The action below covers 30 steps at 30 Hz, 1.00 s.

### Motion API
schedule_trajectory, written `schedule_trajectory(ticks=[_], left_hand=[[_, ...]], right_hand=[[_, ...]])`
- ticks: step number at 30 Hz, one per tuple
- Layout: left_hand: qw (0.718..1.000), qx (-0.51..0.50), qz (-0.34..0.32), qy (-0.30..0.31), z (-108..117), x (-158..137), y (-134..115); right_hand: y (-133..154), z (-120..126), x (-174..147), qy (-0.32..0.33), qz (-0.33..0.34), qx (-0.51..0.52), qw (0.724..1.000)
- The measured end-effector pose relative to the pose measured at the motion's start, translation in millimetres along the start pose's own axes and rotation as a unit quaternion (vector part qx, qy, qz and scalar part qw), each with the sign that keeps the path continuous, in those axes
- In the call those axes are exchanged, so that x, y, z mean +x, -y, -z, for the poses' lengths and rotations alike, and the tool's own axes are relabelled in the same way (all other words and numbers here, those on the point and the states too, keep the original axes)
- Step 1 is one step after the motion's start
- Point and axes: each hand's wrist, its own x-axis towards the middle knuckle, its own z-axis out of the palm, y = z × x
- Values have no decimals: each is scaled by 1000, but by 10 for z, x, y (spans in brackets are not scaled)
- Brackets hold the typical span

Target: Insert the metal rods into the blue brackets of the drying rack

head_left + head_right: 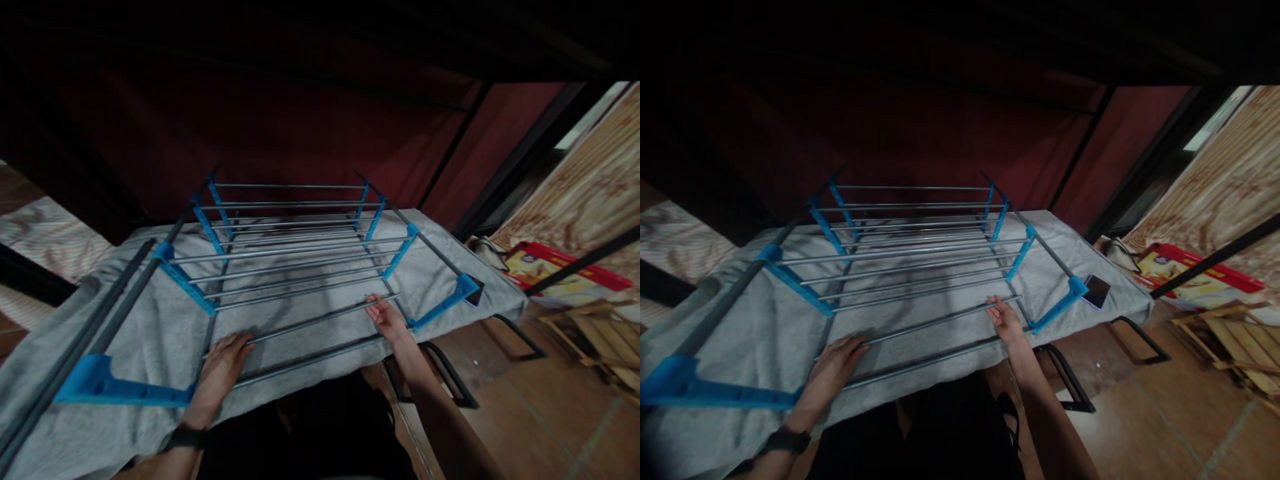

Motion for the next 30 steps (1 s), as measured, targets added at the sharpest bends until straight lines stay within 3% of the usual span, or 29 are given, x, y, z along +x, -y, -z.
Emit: schedule_trajectory(ticks=[4, 9, 13, 24, 30], left_hand=[[1000, 0, -5, -1, 38, 0, -47], [1000, -17, -1, -8, 57, -12, -86], [1000, 1, 11, -20, 28, -38, -73], [999, 37, 23, 11, -45, 17, 8], [994, 67, 0, 87, -109, 321, -325]], right_hand=[[-153, -49, 31, 24, -107, 16, 994], [-387, -181, -9, 83, -166, 12, 983], [-567, -320, -6, 85, -209, -16, 974], [-519, -409, 57, 116, -243, -65, 961], [-563, -401, 29, 122, -225, -72, 964]])
